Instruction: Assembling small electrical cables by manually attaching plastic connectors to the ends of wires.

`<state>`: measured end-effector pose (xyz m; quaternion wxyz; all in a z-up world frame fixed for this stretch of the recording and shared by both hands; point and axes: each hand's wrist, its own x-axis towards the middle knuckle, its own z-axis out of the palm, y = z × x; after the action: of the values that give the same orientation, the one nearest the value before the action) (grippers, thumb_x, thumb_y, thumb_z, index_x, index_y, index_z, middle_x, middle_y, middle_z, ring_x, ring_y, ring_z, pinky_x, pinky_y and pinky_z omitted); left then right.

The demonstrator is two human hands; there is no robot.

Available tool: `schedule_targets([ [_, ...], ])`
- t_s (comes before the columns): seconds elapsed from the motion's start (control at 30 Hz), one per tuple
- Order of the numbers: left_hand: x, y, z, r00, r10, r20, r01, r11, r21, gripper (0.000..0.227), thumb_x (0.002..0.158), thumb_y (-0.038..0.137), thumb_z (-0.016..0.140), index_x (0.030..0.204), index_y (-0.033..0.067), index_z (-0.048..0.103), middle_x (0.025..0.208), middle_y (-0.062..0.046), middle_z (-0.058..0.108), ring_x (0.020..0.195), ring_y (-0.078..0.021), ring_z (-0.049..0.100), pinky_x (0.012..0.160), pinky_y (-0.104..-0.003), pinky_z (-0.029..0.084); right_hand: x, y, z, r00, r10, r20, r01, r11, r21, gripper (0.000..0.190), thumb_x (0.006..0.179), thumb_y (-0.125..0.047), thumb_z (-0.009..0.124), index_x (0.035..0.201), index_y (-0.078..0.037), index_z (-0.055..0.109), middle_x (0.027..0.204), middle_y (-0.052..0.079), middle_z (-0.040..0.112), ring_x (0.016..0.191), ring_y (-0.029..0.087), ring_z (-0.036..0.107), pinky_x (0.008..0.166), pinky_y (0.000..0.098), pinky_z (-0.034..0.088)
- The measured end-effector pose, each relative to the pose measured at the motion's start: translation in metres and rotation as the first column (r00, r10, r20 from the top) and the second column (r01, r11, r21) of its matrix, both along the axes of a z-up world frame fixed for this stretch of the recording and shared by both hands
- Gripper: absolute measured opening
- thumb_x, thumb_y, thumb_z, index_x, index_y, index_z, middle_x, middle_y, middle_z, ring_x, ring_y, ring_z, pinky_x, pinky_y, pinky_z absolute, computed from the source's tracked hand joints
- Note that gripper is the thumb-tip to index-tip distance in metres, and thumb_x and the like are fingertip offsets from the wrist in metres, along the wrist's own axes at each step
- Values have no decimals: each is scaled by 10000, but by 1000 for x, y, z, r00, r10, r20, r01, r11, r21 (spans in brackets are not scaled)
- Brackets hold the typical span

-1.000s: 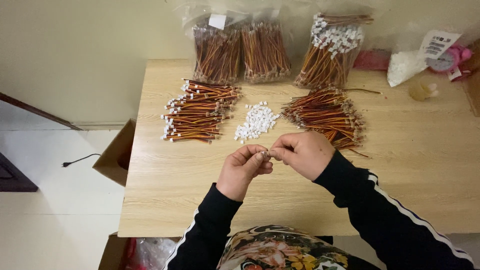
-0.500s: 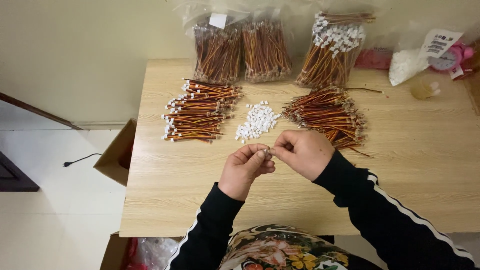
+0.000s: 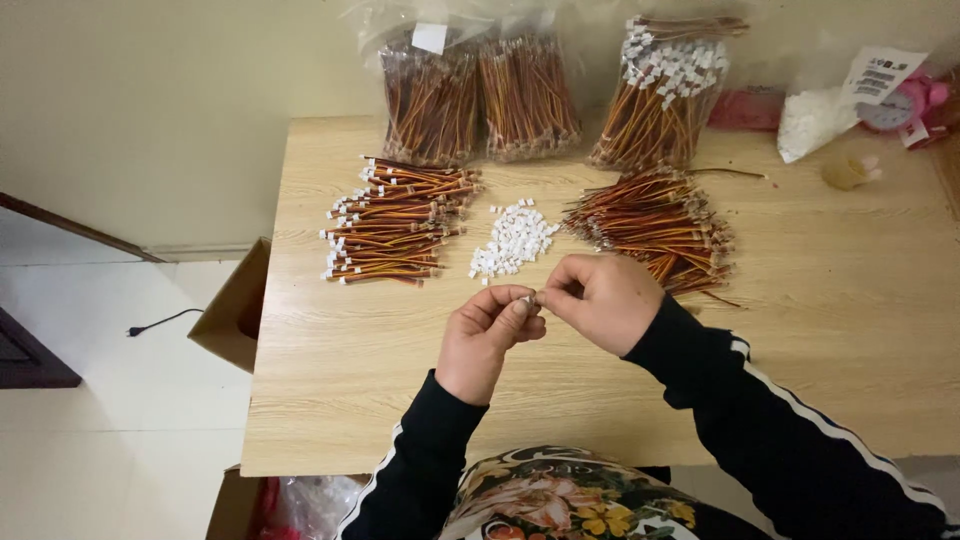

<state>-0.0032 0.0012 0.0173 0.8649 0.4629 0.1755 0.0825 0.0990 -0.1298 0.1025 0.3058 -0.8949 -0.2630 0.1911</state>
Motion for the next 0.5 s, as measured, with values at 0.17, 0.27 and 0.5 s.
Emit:
schedule_targets([
  [0.17,2,-1,-1,1000,18,-1,-18,998,-56,199,930,66,603,1067,-76,627,853,-144,664,749,-232,722,727,-380,641,3,1,1,997,-26,-68,30,998,57,110,725,-270,712,758,-167,732,632,8,716,671,178,685,623,278,510],
  [0.27,3,-2,-1,1000,23,-4,-23,998,-59,205,929,66,606,1066,-85,629,845,-148,662,736,-232,721,718,-381,643,2,0,-4,998,-27,-56,30,998,53,115,722,-279,715,768,-176,735,646,18,719,696,197,697,628,296,512],
  [0.5,2,-6,-8,1000,21,16,-19,993,-115,191,932,53,590,1061,-84,623,853,-145,656,738,-228,719,709,-377,643,4,0,-12,1000,-16,-21,18,998,67,128,726,-288,716,759,-165,724,647,36,707,691,209,692,624,302,507],
])
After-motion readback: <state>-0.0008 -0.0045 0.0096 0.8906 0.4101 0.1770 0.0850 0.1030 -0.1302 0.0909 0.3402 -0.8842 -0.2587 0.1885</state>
